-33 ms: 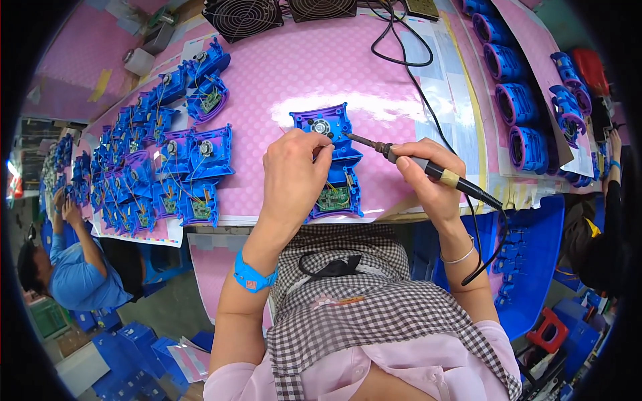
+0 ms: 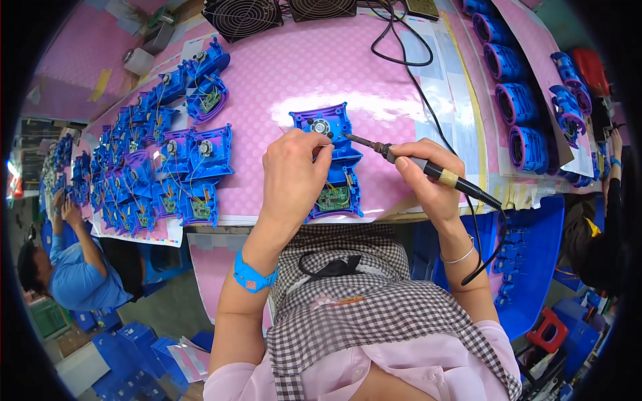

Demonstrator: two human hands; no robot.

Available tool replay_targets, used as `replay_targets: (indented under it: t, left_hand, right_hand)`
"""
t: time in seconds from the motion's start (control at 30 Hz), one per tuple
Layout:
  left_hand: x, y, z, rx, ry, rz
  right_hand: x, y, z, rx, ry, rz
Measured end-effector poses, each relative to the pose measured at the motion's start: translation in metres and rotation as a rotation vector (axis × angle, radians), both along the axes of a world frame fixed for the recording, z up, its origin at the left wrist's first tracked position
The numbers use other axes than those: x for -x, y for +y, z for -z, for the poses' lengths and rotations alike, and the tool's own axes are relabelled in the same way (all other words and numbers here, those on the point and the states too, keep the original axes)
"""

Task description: Soldering wires to small cooling fan circuit boards at a factory workbench.

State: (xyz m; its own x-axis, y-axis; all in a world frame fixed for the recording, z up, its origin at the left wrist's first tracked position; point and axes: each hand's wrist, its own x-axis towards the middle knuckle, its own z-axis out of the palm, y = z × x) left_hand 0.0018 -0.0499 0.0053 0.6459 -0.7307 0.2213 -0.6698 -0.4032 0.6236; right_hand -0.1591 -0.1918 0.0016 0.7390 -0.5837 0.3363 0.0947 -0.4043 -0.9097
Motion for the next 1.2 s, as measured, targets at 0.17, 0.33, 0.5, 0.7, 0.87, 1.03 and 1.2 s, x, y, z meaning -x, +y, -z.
replay_targets:
  t: [0.17, 0.33, 0.5, 0.7, 0.87, 1.03, 1.2]
  left_hand:
    - [0.001, 0.0, -0.001, 0.001, 0.007, -0.012]
    - [0.002, -0.001, -0.001, 0.012, 0.046, -0.02]
    - [0.001, -0.001, -0.001, 0.013, 0.04, -0.02]
    - [0.0, -0.001, 0.0, -0.007, -0.019, -0.016]
    - [0.001, 0.0, 0.0, -0.01, -0.025, -0.017]
    - [0.0, 0.002, -0.006, 0.012, 0.068, -0.014]
    - [-0.002, 0.013, -0.008, 0.095, 0.195, -0.096]
  right_hand:
    - [0.001, 0.0, 0.0, 0.032, 0.045, -0.019]
    - [0.003, 0.002, -0.006, 0.026, 0.04, -0.023]
    - [0.007, 0.002, -0.009, -0.016, 0.026, 0.013]
    - [0.012, 0.001, -0.006, -0.089, 0.03, 0.058]
    - [0.013, 0.003, -0.006, -0.096, 0.025, 0.072]
    - [0.012, 0.005, -0.007, -0.107, 0.01, 0.069]
    - [0.005, 0.01, -0.006, -0.117, -0.016, 0.028]
